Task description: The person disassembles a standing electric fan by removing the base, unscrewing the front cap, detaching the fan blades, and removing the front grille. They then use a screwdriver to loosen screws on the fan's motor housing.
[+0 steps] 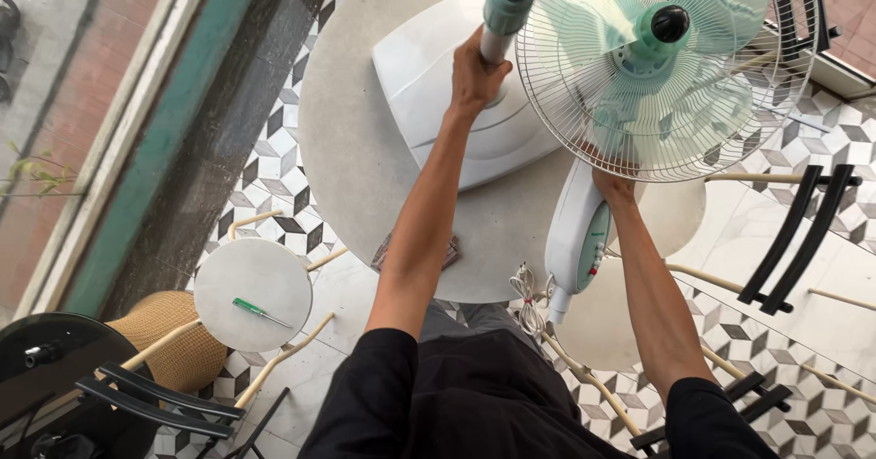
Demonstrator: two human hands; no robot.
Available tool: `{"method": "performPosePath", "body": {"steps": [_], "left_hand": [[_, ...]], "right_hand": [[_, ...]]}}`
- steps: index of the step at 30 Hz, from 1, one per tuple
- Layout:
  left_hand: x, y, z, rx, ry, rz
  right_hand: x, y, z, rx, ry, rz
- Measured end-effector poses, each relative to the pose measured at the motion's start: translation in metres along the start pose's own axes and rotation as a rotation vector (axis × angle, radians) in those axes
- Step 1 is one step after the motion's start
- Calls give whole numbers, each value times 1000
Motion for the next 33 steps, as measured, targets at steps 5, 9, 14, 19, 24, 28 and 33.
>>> {"method": "performPosePath", "body": {"steps": [5, 9, 14, 19, 24, 28, 33], "left_hand": [[-48, 4, -12, 2, 86, 61], [-97, 12, -20, -51, -52, 81], [-138, 22, 5, -1, 78, 10], [-139, 11, 18, -14, 135, 10], [-135, 19, 22, -89, 220, -9], [-130, 17, 11, -132, 226, -91], [-137, 19, 11, -92, 141, -125]], "right_hand": [[5, 5, -11, -21, -59, 21], [34, 21, -18, -84, -106, 8], [53, 46, -27, -221, -310, 135], [48, 22, -80, -622, -673, 634], [48, 37, -71, -498, -349, 354], [53, 43, -70, -468, -373, 317], [65, 39, -74, -444, -488, 295]]}}
Point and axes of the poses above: each hand's wrist, its own y-axis towards the middle knuckle, its own x-axis out of the palm, z = x × y, the point moved 9 cm from there along y, towards the middle knuckle, and after that the axes turned 13 degrees about -y, right-handed, at the moved point
